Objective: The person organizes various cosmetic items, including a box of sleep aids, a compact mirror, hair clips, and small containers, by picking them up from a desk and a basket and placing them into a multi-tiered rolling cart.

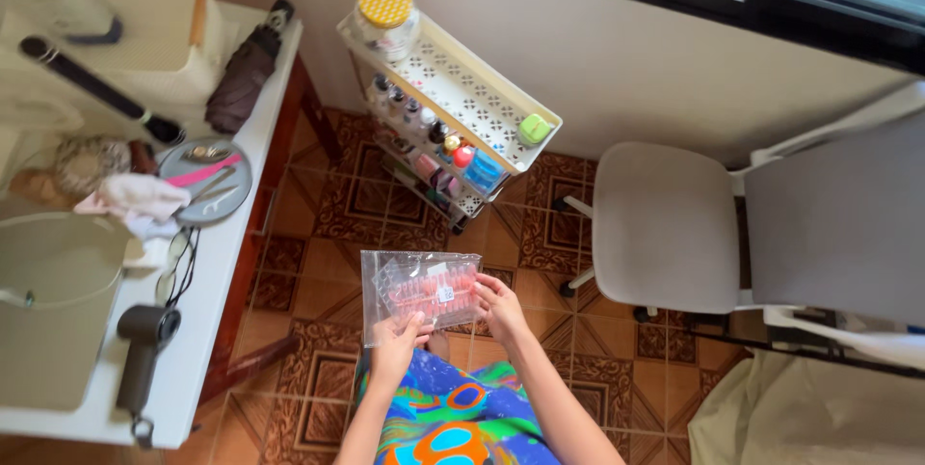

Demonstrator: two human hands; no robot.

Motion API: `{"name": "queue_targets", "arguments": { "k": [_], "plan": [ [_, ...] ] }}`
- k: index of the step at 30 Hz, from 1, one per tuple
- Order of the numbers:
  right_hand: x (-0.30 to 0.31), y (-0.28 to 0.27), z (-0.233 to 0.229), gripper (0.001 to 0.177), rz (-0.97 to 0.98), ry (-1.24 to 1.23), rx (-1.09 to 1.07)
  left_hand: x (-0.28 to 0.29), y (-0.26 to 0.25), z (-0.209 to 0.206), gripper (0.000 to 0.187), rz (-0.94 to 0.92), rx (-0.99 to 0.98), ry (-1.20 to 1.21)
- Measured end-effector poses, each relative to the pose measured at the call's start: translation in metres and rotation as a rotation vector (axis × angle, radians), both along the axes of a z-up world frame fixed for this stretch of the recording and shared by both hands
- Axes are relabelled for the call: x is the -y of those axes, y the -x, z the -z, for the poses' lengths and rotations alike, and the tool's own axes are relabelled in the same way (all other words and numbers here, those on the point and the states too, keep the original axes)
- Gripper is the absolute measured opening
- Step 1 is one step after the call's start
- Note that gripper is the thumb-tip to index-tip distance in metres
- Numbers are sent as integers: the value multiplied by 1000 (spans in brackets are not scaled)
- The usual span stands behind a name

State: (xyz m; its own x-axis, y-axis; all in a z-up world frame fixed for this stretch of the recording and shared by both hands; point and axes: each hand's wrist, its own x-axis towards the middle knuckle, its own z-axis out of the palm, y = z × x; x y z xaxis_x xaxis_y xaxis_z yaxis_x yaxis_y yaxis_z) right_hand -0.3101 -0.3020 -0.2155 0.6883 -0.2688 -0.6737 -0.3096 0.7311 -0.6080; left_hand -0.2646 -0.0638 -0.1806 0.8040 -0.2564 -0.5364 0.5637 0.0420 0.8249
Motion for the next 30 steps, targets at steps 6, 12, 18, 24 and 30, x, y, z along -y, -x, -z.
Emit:
{"name": "queue_targets", "arguments": {
  "k": [6,12,18,24,30],
  "plan": [
    [-15,0,-1,37,54,41,-47,20,-52,41,29,108,81,-25],
    [-23,-36,29,37,100,65,-93,36,-114,59,27,164,60,18],
    [-15,-86,108,43,67,154,-165,53,-152,115,25,198,170,-152],
    [-8,-124,214,45,51,370,-210,64,-161,201,27,304,313,-443],
    [-7,-132,298,54,-133,1226,-179,103,-184,294,24,321,301,-451]
  ]
}}
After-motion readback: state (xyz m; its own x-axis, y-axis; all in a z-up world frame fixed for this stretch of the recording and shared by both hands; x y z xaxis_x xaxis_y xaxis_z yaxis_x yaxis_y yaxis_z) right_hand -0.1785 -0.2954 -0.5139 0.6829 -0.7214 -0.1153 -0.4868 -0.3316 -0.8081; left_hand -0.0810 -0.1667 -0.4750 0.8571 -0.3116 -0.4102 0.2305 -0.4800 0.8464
